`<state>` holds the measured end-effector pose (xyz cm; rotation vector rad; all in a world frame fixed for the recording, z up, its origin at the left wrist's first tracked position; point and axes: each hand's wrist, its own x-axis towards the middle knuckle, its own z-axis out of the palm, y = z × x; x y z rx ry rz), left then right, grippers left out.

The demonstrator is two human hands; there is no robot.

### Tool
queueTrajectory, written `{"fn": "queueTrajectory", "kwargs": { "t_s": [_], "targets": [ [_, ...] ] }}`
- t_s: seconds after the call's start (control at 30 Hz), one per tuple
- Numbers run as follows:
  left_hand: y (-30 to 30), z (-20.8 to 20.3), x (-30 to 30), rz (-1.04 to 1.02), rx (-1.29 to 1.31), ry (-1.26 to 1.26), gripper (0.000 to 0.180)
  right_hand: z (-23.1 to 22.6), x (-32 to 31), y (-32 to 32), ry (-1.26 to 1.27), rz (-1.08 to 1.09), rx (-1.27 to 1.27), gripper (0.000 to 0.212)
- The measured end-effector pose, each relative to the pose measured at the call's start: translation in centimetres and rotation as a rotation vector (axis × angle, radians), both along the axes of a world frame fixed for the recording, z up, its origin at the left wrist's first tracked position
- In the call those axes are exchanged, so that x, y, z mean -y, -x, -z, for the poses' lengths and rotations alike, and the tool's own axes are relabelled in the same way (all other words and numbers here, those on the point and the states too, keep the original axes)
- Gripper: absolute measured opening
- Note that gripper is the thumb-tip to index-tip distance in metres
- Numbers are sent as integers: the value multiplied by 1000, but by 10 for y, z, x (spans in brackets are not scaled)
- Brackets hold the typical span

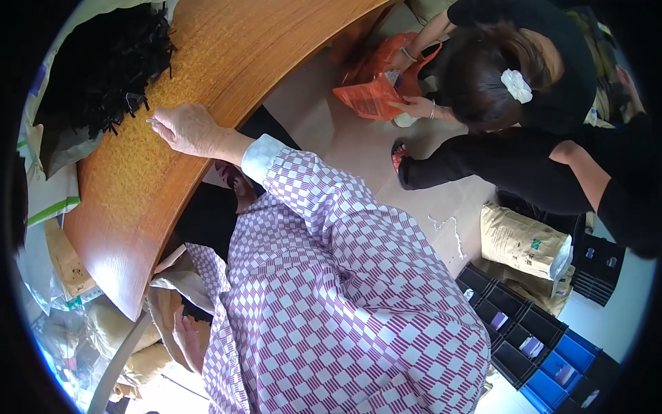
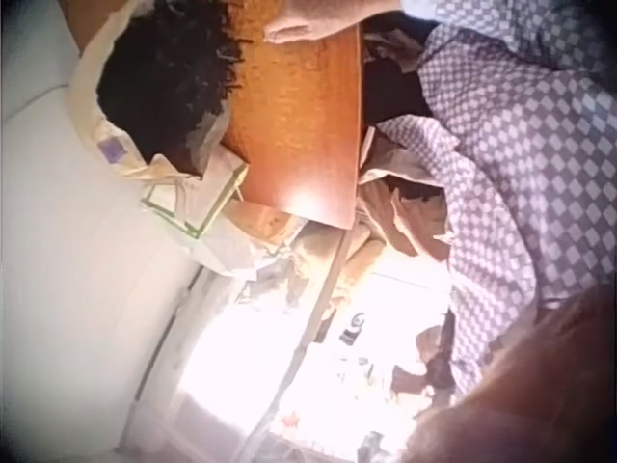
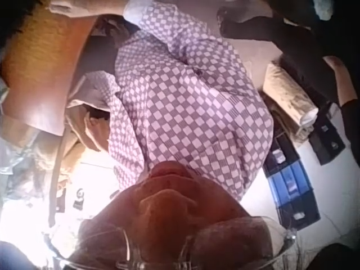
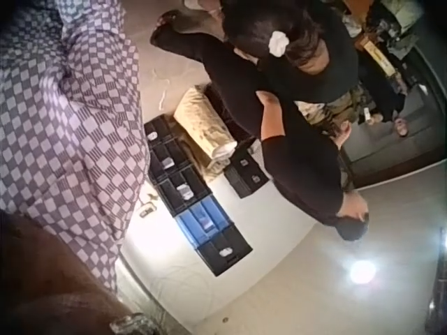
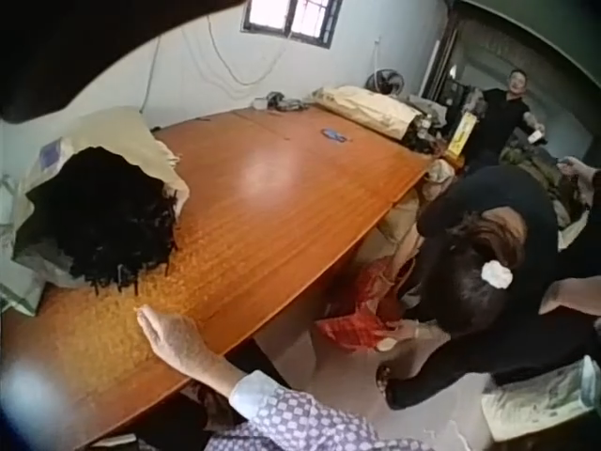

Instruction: Assembling small black plastic components at a factory workbench.

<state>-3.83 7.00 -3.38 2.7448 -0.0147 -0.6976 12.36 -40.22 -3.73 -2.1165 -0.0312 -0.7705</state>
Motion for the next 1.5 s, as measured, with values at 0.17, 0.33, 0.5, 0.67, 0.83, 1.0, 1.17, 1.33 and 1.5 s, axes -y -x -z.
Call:
{"fn": "queueTrajectory", "kwargs": {
  "t_s": [0.17, 0.33, 0.5, 0.67, 0.83, 1.0, 1.17, 1.33, 1.5],
  "targets": [
    [3, 1, 33, 0, 15, -75, 29, 7, 2, -4, -79, -13, 48, 24],
    [-28, -9, 27, 6, 1, -232, 25, 6, 2, -2, -93, -15, 4, 23],
    [-53, -90, 184, 6, -42, 785, 17, 1, 2, 0, -116, -19, 12, 22],
    [-33, -129, 323, 325, -1334, 1914, 46, 3, -1, 2, -105, 8, 54, 20],
    [20, -192, 392, 74, -1977, 2403, 80, 3, -2, 2, -125, -25, -2, 19],
    [63, -245, 380, -1155, -2022, 2699, 82, 6, 1, 5, -123, -2, 16, 18],
    [32, -229, 383, -711, -2236, 2466, 75, 7, -3, 1, -125, 5, 22, 17],
    [28, -225, 393, -571, -1956, 2575, 77, 3, 3, 0, -126, -11, 37, 18],
    [21, -206, 398, -94, -1849, 2580, 84, 3, 2, 3, -128, -8, 11, 19]
  ]
}}
